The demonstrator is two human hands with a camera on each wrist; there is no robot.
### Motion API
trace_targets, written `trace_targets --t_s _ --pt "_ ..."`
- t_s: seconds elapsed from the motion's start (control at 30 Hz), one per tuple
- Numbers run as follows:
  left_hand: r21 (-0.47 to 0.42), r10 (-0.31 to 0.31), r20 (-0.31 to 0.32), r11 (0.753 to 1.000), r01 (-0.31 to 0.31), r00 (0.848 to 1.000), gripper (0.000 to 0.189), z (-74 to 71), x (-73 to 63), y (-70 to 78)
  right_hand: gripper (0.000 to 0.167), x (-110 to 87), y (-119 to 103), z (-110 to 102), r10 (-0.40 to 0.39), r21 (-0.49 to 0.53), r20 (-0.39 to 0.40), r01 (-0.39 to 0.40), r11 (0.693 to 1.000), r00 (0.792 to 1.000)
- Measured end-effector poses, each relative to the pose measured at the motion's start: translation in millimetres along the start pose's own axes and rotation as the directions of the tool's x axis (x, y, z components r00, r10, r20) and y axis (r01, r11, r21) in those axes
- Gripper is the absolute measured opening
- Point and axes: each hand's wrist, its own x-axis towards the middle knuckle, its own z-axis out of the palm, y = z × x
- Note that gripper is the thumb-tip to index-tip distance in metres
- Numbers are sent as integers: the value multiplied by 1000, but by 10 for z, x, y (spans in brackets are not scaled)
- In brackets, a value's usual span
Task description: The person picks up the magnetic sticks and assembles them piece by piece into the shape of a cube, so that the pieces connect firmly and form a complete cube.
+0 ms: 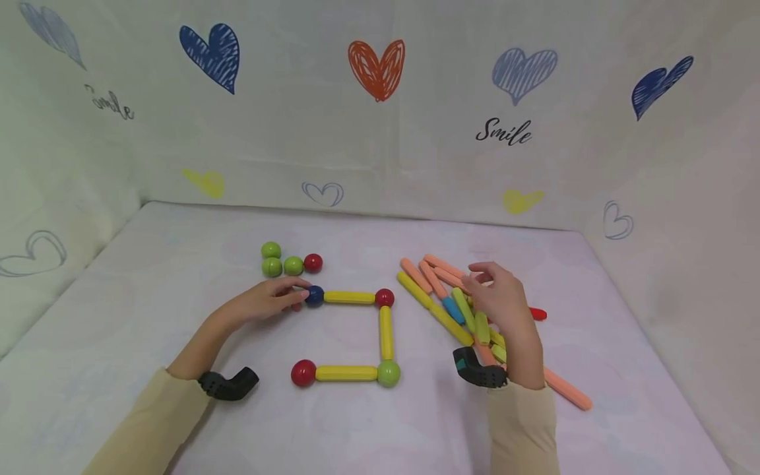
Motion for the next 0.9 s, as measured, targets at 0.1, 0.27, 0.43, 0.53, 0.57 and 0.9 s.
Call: trace_targets --t_s 0.1,0.27,0.43,0.53,0.57,0.9 --pt "-2 -6 7 1000 6 1000 36 0 2 11 55 2 139 37 94 -24 12 -94 995 996" --pt "-2 -4 9 1000 4 1000 36 -7 14 12 59 32 302 73 198 -22 14 -197 980 980" --pt "-17 -4 1 1000 4 1000 36 -5 35 -4 62 84 382 118 236 -5 46 -236 972 971" --pt "-32 -8 -11 999 8 1000 37 11 37 -4 60 108 433 146 236 -34 49 -234 972 971" --pt "-37 -13 -15 999 12 1000 37 18 35 -3 58 114 447 152 240 -46 51 -237 970 970" --pt "-70 -33 -41 997 30 999 36 62 -16 -23 57 98 453 137 262 -43 45 -261 965 964"
